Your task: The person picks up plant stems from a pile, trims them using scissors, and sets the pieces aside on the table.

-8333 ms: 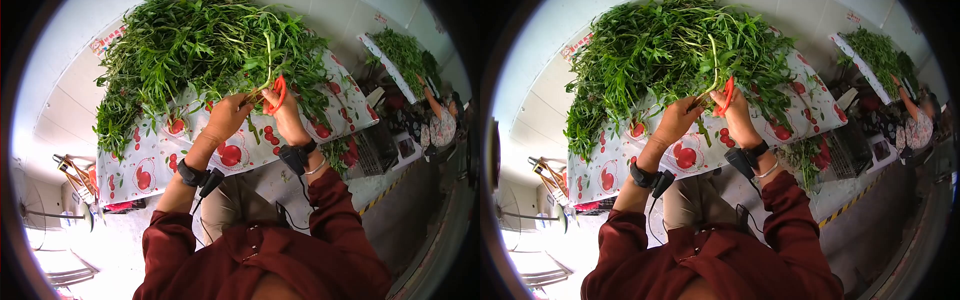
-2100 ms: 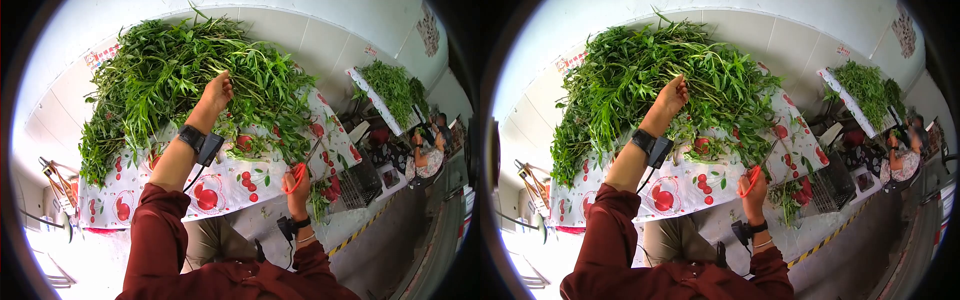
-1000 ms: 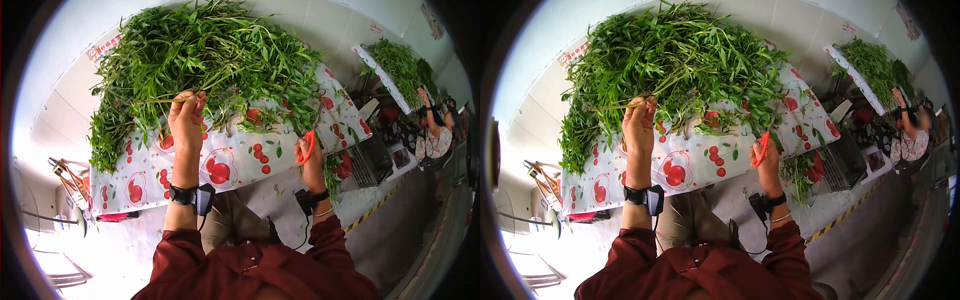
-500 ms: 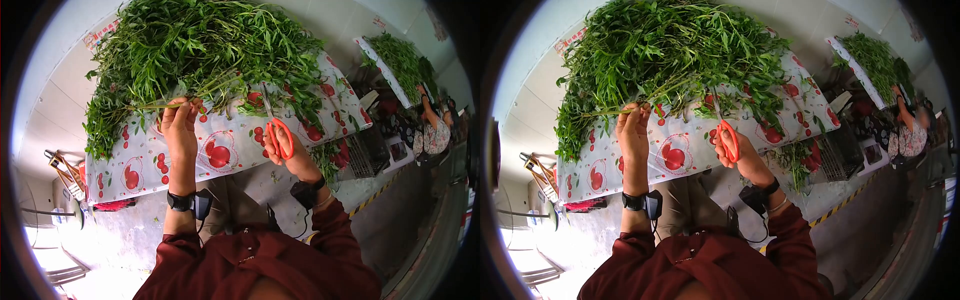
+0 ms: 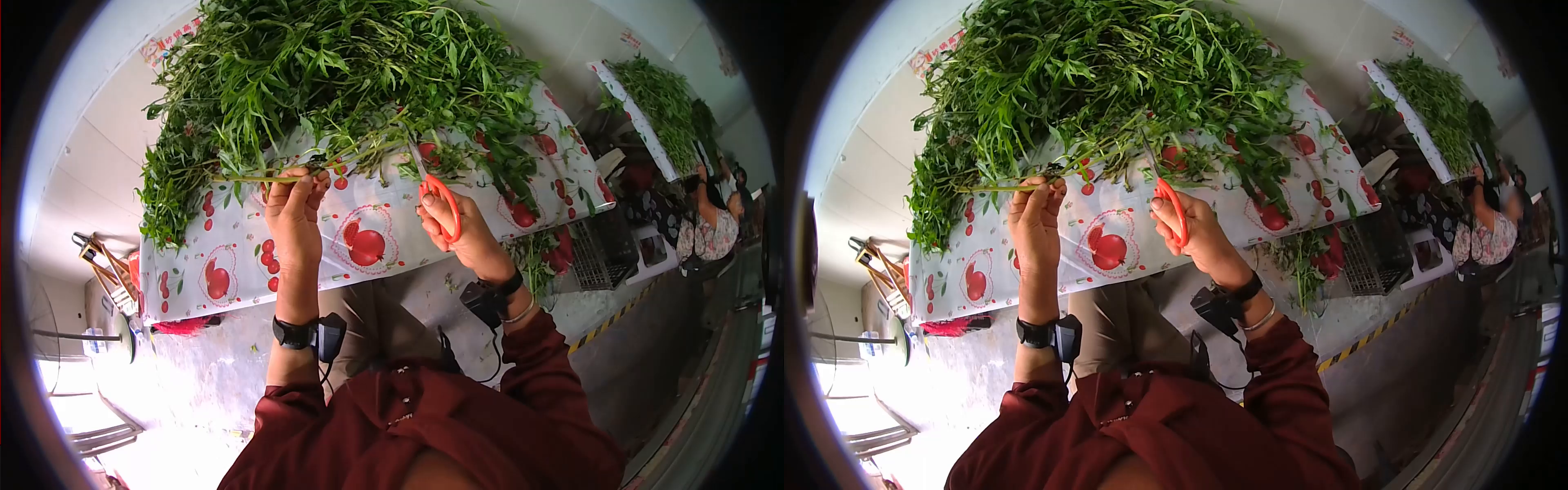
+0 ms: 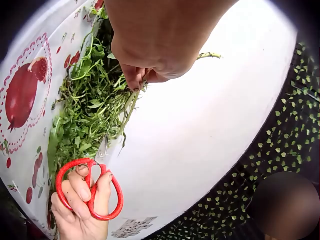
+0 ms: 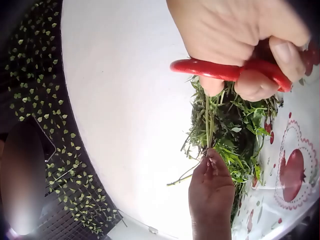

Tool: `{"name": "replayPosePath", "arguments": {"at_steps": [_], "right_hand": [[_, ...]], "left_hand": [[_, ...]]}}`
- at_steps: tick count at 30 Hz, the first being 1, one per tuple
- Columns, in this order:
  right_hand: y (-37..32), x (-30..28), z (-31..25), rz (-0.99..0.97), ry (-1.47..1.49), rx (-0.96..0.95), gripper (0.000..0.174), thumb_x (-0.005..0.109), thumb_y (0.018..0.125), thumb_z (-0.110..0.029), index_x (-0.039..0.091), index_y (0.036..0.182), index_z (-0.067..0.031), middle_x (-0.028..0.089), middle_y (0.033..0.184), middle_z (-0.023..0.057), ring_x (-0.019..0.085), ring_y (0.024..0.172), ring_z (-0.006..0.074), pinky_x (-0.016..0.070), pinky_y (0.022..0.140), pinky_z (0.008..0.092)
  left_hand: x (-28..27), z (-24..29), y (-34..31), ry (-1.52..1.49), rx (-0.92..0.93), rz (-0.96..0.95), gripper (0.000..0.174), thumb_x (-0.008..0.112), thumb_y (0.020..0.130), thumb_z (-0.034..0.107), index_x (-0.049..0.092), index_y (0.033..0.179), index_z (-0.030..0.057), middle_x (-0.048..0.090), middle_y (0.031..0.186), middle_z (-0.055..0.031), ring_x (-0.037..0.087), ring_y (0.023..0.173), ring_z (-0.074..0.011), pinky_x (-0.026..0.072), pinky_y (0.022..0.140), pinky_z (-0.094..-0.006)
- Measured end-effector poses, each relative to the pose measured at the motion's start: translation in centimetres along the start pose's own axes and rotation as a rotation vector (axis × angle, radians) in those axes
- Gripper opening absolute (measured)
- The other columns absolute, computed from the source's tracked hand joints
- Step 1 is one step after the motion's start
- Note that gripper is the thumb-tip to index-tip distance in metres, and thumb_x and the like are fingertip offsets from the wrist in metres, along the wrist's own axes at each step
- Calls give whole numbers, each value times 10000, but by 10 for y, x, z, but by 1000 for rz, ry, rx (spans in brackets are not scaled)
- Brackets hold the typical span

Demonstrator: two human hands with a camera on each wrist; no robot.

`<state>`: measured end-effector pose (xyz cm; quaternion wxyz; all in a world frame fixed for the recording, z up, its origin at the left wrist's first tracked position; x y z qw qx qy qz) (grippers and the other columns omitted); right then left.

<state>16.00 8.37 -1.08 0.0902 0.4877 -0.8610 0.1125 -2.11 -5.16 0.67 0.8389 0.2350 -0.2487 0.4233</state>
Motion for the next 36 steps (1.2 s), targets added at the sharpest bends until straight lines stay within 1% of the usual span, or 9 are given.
{"name": "replayPosePath", "arguments": {"at_steps": [9,13,14,18,25,31,33,35,36], "right_hand": [[-13,-19,7,56,42,-3,274,569,890,-321,527,899,-51,447,584,-14,343,405,49,248,369,204],[-13,-53,-19,131,-74,-113,208,571,875,-255,516,876,-54,450,579,-11,344,405,45,250,369,195],[-11,-60,-32,151,-60,-166,184,583,864,-223,515,874,-52,476,612,-7,382,420,49,282,379,188],[-7,-67,-63,194,-92,-253,196,642,811,-137,503,903,-35,552,676,25,452,455,53,336,395,180],[-13,-59,-99,297,-174,-438,229,653,785,-58,484,934,-18,562,746,42,474,490,52,379,409,186],[-9,-40,-102,205,-223,-411,247,668,764,-16,484,928,-32,525,723,13,461,494,39,378,412,185],[-12,-36,-107,193,-288,-428,204,651,793,-50,485,913,-41,512,706,0,443,484,36,365,408,191],[-13,-25,-101,64,-224,-346,166,574,857,-166,485,928,-45,512,676,15,383,434,46,300,401,186],[-17,-20,-94,-12,-236,-291,325,531,890,-380,483,921,-59,479,669,-1,360,436,51,279,402,196]], "left_hand": [[-9,9,7,-5,102,14,101,532,871,10,533,970,33,574,917,-78,610,818,-183,509,794,-305],[-4,8,8,44,75,43,279,520,870,2,448,1139,19,556,941,-93,601,830,-185,512,776,-305],[0,4,9,43,70,1,340,515,865,-4,410,1188,7,558,952,-102,604,848,-192,514,758,-307],[25,-12,7,101,0,-39,341,517,869,2,429,1199,3,576,971,-98,613,838,-190,516,778,-307],[69,-31,-2,218,-46,-177,340,543,884,27,503,1219,-7,597,938,-43,602,819,-133,500,776,-276],[96,-48,-8,381,-52,-306,287,557,896,77,565,1168,-14,614,901,-33,580,788,-107,489,759,-253],[104,-49,-10,411,-23,-319,289,558,900,88,565,1172,-11,616,889,-28,572,781,-100,481,745,-243],[108,-49,-10,416,-5,-312,277,561,900,89,574,1159,-9,617,883,-24,562,768,-94,475,733,-234],[109,-50,-10,414,0,-311,277,561,900,89,574,1159,-9,617,883,-24,562,768,-94,475,733,-234]]}}
Point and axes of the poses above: each hand's wrist, its own y-axis towards the middle knuckle, its own x-axis out of the palm, z = x × y, the point moved 9 cm from there along y, towards the middle knuckle
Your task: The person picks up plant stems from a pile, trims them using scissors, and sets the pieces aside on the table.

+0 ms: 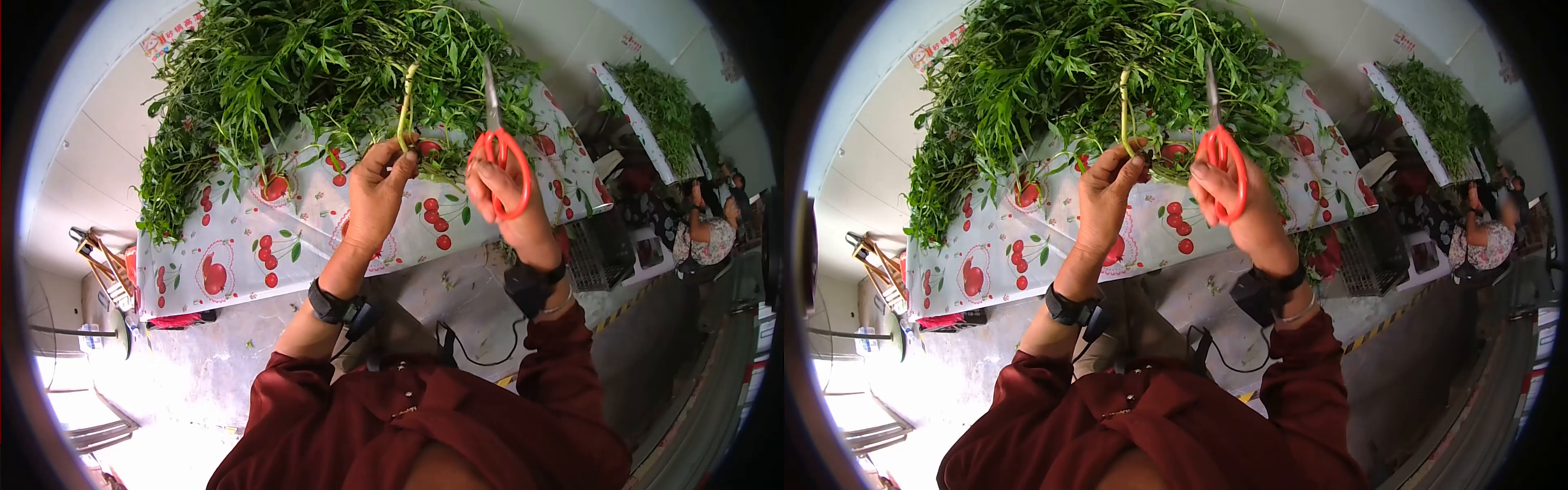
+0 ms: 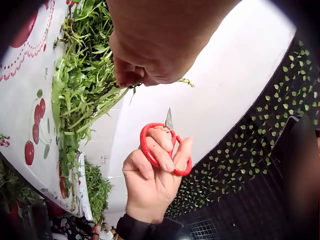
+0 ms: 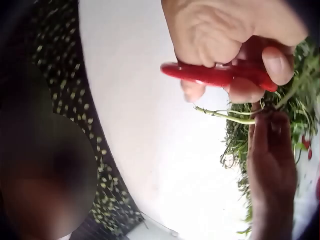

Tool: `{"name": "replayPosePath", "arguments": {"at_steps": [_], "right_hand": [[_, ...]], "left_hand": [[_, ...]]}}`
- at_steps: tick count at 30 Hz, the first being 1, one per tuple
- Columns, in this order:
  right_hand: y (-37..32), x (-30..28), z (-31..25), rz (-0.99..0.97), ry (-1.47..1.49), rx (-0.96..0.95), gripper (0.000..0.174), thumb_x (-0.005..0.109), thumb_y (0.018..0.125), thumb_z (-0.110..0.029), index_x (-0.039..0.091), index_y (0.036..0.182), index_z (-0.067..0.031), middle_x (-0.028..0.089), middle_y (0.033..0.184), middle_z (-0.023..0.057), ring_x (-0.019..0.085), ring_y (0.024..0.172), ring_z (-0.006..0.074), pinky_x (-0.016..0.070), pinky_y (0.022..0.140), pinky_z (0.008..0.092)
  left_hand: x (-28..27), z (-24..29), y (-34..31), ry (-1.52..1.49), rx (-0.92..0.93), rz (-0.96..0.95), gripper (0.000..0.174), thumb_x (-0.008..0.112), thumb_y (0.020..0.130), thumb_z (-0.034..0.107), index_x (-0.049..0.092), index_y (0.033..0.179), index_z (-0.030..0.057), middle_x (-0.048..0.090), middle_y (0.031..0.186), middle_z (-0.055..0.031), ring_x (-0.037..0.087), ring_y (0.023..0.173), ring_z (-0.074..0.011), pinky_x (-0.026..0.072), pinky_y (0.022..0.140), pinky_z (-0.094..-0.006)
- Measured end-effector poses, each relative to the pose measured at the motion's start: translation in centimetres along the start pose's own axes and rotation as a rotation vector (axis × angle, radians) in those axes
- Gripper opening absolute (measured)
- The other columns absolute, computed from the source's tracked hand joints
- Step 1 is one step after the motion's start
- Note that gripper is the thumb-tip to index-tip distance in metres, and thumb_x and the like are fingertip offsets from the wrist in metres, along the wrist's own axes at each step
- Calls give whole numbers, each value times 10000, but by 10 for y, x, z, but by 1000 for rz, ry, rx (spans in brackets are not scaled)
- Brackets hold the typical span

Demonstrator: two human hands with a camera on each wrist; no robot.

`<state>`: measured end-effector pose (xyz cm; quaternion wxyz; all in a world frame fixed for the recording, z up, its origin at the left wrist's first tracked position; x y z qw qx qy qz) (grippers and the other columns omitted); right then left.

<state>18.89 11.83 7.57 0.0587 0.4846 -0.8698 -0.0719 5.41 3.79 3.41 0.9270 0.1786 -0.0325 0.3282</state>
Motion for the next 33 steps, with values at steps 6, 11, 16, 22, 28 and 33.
{"name": "replayPosePath", "arguments": {"at_steps": [6,11,16,22,28,33], "right_hand": [[-33,44,17,-247,299,45,693,443,791,-707,462,1059,-68,464,724,-14,433,540,68,337,477,206],[-46,62,27,-274,402,144,727,430,760,-750,485,1016,-71,459,718,-7,430,528,77,331,464,211],[-45,68,29,-236,347,166,772,379,709,-818,482,967,-99,451,679,-11,360,437,63,304,407,200],[-42,66,31,-182,433,140,716,402,757,-769,483,967,-89,461,676,-7,362,432,64,293,394,193],[-42,58,27,-160,480,140,449,448,916,-495,470,986,-51,433,643,3,373,452,63,306,412,189],[-48,31,24,37,478,88,308,496,931,-361,476,939,-54,451,611,9,364,393,64,289,380,199]], "left_hand": [[2,-5,2,16,6,6,228,569,893,77,599,1103,-7,614,870,-19,553,761,-83,471,724,-229],[-1,-5,0,44,19,51,183,578,859,55,635,1029,18,598,855,-8,526,722,-64,445,668,-215],[-2,-7,-2,62,14,76,187,586,839,33,639,1018,14,596,880,-26,534,743,-82,447,689,-226],[-2,-3,-4,157,70,66,173,589,833,26,640,998,10,582,860,-44,541,774,-104,447,702,-237],[9,16,-8,322,159,24,135,607,831,23,635,960,1,578,849,-59,556,764,-130,467,693,-260],[9,5,-6,306,174,22,93,586,850,26,624,934,14,573,812,-2,542,742,-76,437,672,-213]]}}
Point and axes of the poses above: each hand's wrist, its own y-axis towards the middle knuckle, its own x-axis out of the palm, z = x × y, the point moved 9 cm from there along y, towards the middle knuckle
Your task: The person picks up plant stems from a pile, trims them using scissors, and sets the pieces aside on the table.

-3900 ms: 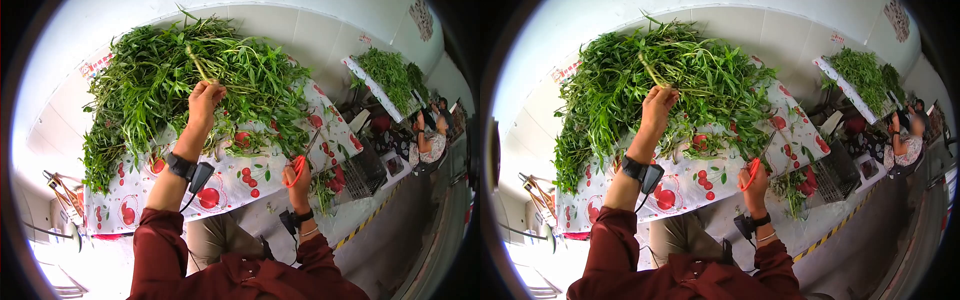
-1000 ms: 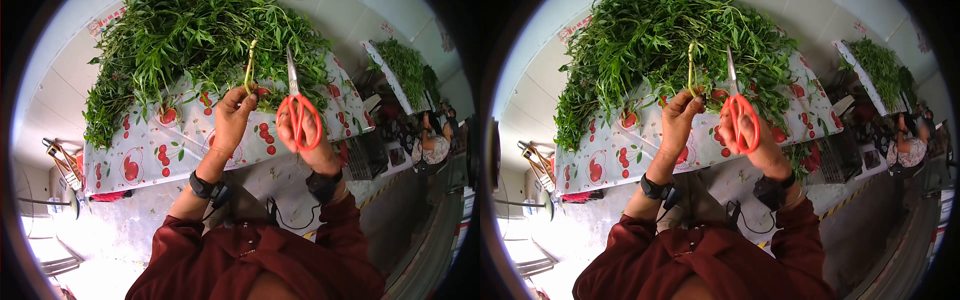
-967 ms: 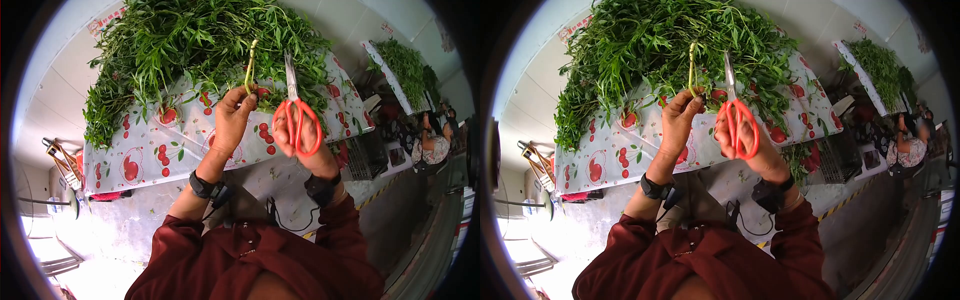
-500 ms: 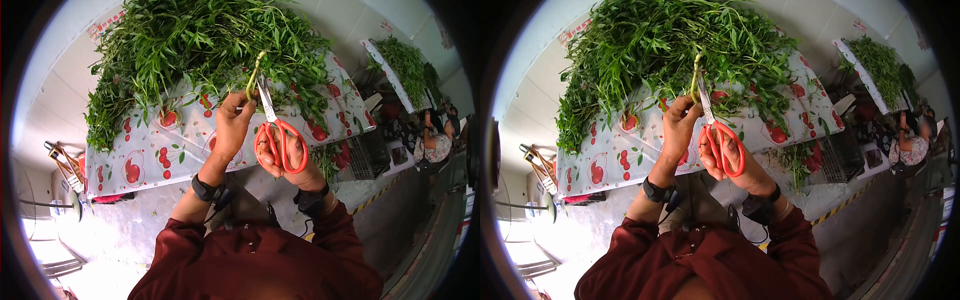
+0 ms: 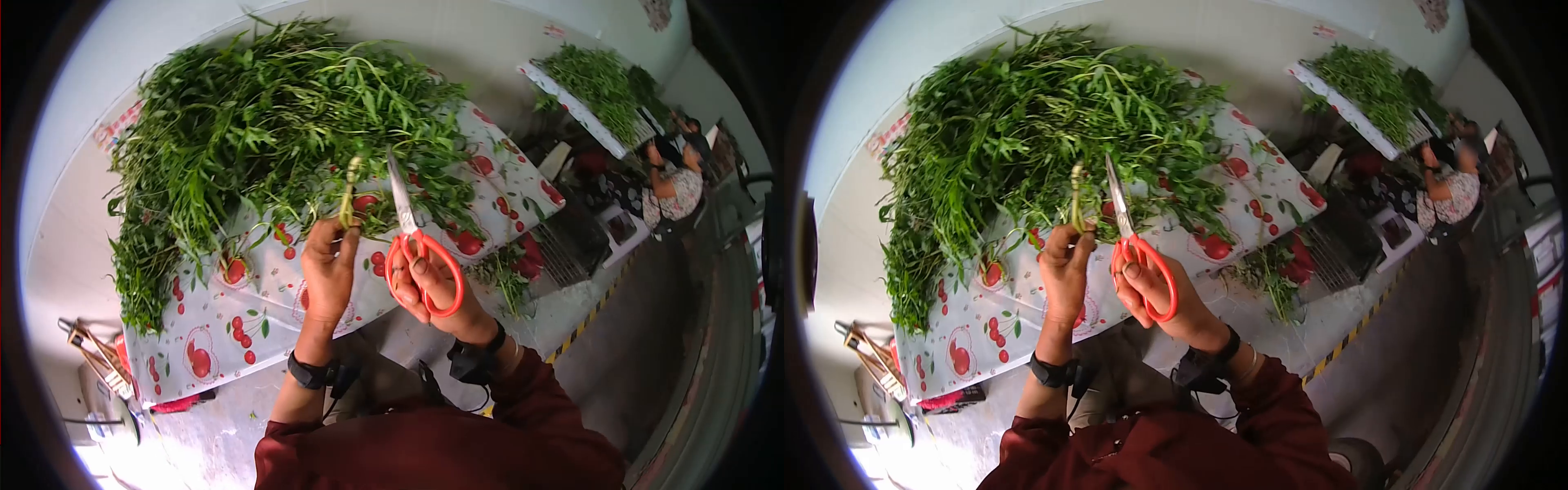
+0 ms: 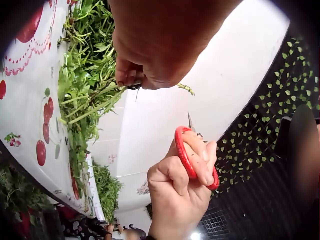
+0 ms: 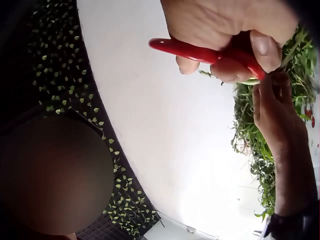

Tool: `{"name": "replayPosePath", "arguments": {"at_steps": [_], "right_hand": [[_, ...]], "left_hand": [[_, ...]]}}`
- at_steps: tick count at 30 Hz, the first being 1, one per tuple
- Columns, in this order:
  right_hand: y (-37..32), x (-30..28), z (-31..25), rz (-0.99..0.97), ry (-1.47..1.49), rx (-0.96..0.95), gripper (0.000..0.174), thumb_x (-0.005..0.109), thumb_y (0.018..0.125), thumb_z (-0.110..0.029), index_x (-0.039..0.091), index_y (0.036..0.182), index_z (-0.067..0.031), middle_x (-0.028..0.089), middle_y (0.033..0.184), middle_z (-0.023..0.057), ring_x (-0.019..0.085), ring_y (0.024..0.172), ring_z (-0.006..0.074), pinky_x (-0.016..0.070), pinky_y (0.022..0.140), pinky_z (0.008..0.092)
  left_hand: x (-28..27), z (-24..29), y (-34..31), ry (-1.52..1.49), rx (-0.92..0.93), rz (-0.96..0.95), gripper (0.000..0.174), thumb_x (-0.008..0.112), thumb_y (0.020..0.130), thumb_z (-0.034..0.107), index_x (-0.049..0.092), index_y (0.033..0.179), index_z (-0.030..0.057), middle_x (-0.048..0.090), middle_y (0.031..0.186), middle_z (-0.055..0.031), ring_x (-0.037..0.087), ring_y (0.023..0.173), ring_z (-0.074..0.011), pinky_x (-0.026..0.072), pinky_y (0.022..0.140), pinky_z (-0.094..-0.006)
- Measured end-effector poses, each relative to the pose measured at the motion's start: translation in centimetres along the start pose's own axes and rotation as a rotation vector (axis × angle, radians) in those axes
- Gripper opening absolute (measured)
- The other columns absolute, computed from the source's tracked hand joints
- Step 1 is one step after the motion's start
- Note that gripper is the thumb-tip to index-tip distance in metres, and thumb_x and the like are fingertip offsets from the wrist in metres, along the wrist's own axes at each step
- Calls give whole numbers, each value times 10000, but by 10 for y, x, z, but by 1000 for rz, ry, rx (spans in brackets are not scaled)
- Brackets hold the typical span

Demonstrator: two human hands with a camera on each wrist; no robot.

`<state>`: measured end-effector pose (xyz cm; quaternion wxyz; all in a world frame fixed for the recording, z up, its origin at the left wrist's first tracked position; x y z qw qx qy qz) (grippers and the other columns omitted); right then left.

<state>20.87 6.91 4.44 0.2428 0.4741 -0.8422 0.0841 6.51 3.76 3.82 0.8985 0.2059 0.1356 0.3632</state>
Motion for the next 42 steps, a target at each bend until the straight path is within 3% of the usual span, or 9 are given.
{"name": "replayPosePath", "arguments": {"at_steps": [6,12,13,16,20,31,34,36,42], "right_hand": [[3,-32,-59,289,-397,-288,109,545,888,-102,469,918,-30,544,665,39,447,452,52,350,412,182],[17,-22,-54,236,-748,-545,174,495,846,54,474,1002,-20,603,752,46,533,604,55,453,534,205],[21,-24,-47,218,-848,-461,206,530,825,17,479,1019,-32,622,772,87,601,621,137,486,564,272],[29,-31,-30,277,-973,-358,226,542,807,45,494,1021,-9,604,910,64,537,729,75,473,651,245],[29,-33,-32,335,-1112,-465,231,561,794,16,498,1014,-19,553,711,101,545,592,179,467,581,291],[102,-77,-58,163,-956,-369,156,467,808,66,512,934,-15,600,780,31,544,663,75,458,587,225],[138,-85,-53,34,-1246,-357,198,519,777,38,523,956,-48,630,782,66,601,658,155,471,591,286],[151,-74,-34,-105,-1544,-267,185,563,755,-59,542,937,-89,632,802,120,615,737,319,459,613,391],[176,-71,13,-371,-1851,-266,243,582,767,-71,532,996,-136,622,747,95,616,709,322,450,595,431]], "left_hand": [[6,-10,0,-380,-258,25,93,596,878,106,619,925,29,601,774,-10,569,704,-90,488,694,-243],[24,-17,-3,-599,-430,36,150,599,888,158,616,941,19,631,807,-33,613,712,-111,525,684,-256],[26,-14,-3,-611,-410,17,144,583,895,147,619,958,22,638,835,-36,616,724,-111,525,688,-257],[29,-11,-6,-605,-412,13,136,571,898,133,619,961,23,637,861,-35,617,730,-110,523,692,-255],[31,-5,-10,-568,-416,-102,173,540,915,172,617,976,29,629,908,-41,599,782,-112,510,667,-256],[-15,-42,-16,-708,-540,138,143,500,933,164,598,969,66,631,911,-43,566,730,-79,457,622,-213],[-17,-44,-15,-757,-522,127,162,473,939,142,578,1027,56,626,937,-44,568,737,-84,447,623,-216],[-20,-47,-15,-744,-537,152,162,477,938,139,572,1044,62,624,901,-41,538,694,-85,443,606,-230],[-32,-46,-15,-755,-512,152,173,442,940,108,551,1053,38,598,876,-66,509,663,-89,438,621,-230]]}}
Point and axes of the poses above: each hand's wrist, its own y-axis towards the middle knuckle, its own x-axis out of the palm, z = x × y, the point moved 9 cm from there along y, towards the middle knuckle
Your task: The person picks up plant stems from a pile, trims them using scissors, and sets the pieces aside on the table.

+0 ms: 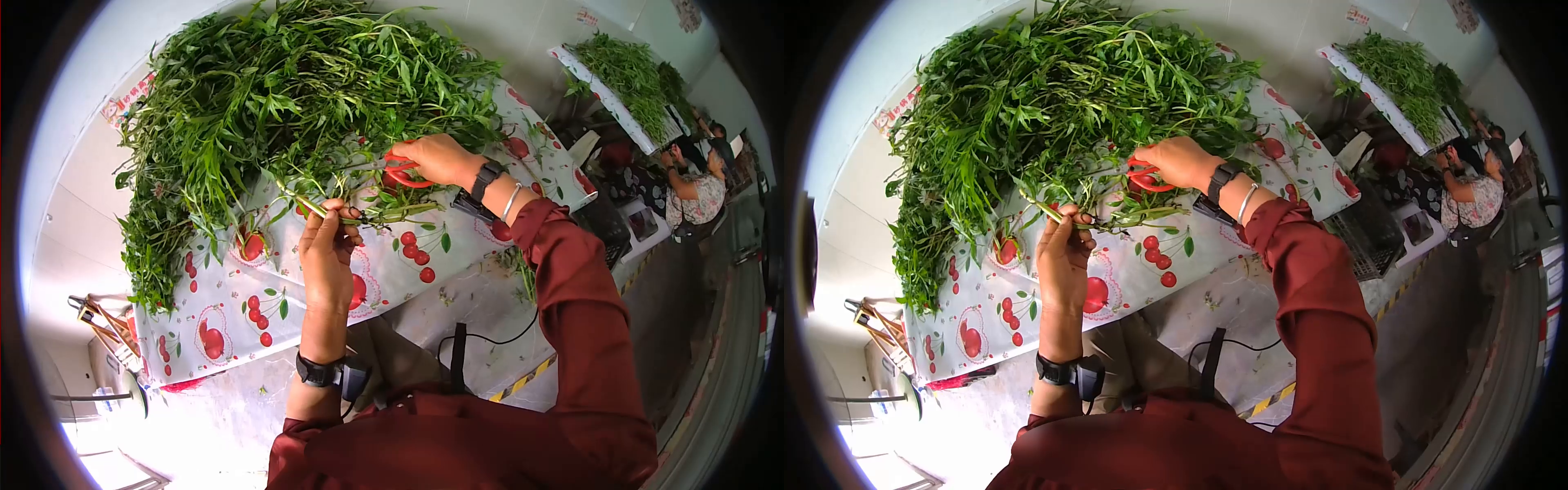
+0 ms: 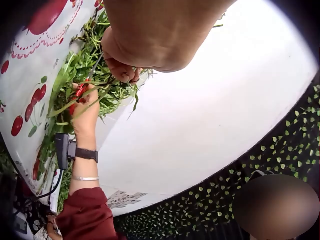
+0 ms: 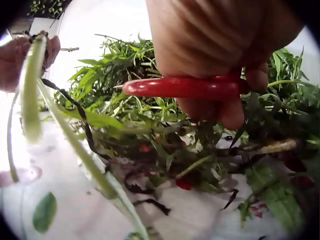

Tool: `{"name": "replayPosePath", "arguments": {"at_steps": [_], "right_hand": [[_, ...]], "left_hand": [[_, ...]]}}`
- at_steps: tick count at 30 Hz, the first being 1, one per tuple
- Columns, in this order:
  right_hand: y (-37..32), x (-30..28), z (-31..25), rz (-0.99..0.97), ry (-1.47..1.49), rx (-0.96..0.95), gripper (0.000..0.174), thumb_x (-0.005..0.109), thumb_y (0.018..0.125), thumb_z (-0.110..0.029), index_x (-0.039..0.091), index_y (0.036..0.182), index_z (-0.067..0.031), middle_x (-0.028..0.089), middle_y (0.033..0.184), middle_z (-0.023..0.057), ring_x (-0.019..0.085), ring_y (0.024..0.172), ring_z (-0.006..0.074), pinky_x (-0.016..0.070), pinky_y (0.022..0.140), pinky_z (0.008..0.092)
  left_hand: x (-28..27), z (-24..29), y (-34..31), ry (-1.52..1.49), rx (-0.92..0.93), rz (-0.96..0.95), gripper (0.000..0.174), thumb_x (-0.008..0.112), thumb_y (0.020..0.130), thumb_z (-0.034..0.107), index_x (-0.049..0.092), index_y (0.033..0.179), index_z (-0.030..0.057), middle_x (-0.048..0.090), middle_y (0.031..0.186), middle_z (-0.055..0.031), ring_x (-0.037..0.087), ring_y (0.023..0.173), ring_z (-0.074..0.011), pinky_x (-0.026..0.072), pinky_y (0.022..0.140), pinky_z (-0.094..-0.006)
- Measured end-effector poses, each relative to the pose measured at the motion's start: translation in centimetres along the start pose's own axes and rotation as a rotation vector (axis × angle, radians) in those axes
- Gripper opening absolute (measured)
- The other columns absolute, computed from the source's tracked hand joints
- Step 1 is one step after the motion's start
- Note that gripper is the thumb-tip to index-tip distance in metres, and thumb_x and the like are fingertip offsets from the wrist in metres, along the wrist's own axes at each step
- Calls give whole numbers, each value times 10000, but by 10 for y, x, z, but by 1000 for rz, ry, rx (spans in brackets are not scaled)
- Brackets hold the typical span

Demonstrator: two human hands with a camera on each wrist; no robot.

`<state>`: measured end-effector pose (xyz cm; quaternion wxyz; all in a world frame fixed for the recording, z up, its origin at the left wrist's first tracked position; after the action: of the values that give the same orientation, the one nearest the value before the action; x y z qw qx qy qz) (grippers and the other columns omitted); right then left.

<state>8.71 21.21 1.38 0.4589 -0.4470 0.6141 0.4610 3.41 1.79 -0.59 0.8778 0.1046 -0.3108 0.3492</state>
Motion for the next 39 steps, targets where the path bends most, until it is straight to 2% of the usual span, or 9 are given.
{"name": "replayPosePath", "arguments": {"at_steps": [6,9,12,14,16,20,23,31,39], "right_hand": [[-1,-31,16,203,109,60,299,586,768,-82,554,1054,-163,646,820,96,633,737,313,494,596,417],[-2,-67,23,318,196,155,325,607,762,-33,555,1072,-114,664,949,101,651,853,273,515,709,356],[-5,-101,30,471,360,192,285,637,775,-37,565,1050,-66,665,905,92,641,813,165,490,725,291],[-5,-121,33,517,392,195,226,642,793,-28,554,1001,-15,614,839,27,552,832,65,456,731,241],[-2,-136,38,682,530,49,257,680,750,-55,560,973,-14,631,736,58,605,680,145,471,618,290],[1,-137,29,583,770,27,226,658,781,-57,564,978,3,622,724,49,590,638,117,467,560,259],[-11,-129,3,379,948,259,138,610,837,-102,563,934,-17,628,741,64,547,540,60,432,443,209],[-18,-88,-34,183,1339,338,156,612,831,-142,516,880,-30,637,768,82,587,546,96,499,481,232],[-20,-82,-63,195,1440,290,150,564,833,-72,475,933,-5,632,844,132,633,610,153,518,502,240]], "left_hand": [[0,-6,2,-33,-15,6,159,464,929,122,562,1029,46,612,848,-61,523,645,-88,446,603,-225],[9,-7,0,4,-32,-6,136,481,926,129,572,1006,68,615,846,-50,518,646,-82,441,621,-225],[18,-10,0,4,-34,-23,123,495,920,126,581,989,71,615,838,-45,512,647,-77,440,622,-223],[25,-8,-1,-7,-27,-45,133,514,907,123,587,998,56,614,836,-43,534,680,-86,449,635,-223],[33,-10,-1,23,-43,-73,136,526,903,131,596,989,52,616,833,-41,532,670,-87,445,627,-219],[50,-13,7,7,-75,-129,149,550,897,145,641,971,52,616,805,-25,504,619,-72,424,600,-208],[62,-11,13,9,-73,-125,169,558,896,163,649,984,52,613,799,-13,495,618,-63,420,597,-198],[65,-3,18,127,10,-98,236,548,897,174,634,1079,51,587,806,18,481,636,-56,421,586,-203],[67,-6,16,242,61,-179,221,573,904,210,642,1048,56,586,792,26,504,634,-56,429,573,-219]]}}
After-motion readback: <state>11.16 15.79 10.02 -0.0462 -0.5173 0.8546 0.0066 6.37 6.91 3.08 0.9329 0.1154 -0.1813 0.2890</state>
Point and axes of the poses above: each hand's wrist, its own y-axis towards the middle knuckle, its own x-axis out of the palm, z = x × y, the point moved 9 cm from there along y, towards the middle knuckle
